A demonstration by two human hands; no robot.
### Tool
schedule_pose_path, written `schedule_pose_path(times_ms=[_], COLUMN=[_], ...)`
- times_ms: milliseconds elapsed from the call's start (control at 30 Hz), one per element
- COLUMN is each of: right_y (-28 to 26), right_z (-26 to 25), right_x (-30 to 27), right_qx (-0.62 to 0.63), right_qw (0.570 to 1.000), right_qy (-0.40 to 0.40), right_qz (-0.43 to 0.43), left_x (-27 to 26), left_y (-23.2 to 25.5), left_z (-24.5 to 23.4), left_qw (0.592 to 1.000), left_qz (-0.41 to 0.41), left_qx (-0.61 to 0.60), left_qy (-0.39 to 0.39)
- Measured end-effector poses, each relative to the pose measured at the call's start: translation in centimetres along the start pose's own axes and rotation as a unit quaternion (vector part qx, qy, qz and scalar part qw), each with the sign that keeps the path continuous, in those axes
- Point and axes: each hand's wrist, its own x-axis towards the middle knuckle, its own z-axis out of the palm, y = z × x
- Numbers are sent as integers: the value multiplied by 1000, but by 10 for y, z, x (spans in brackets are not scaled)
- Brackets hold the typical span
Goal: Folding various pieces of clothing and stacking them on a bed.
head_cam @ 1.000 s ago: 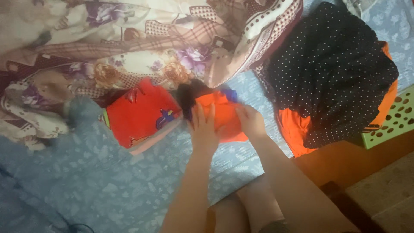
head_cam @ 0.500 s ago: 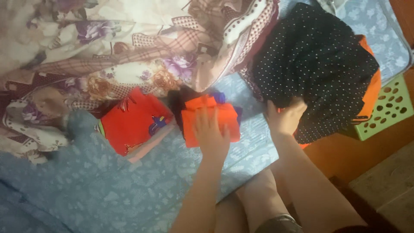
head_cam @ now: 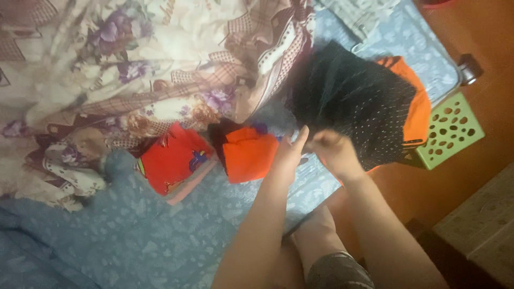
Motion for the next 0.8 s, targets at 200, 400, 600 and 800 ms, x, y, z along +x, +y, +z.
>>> schedule_pose_path(times_ms=[200, 400, 600, 800], right_y=[-13, 19, 59, 51], right_z=[-12, -58, -74, -45], right_x=[-45, 9, 79, 87], right_qx=[-59, -49, -157, -280], right_qw=[995, 977, 945, 884], right_qy=[-72, 206, 286, 273], right_qz=[20, 28, 33, 254], left_x=[8, -26, -59, -106], left_y=[-25, -28, -39, -2], left_z=[2, -7, -28, -31], left_qw=[988, 989, 984, 949], left_qz=[142, 109, 94, 24], left_qx=[20, -16, 27, 232], left_qy=[-52, -96, -151, -213])
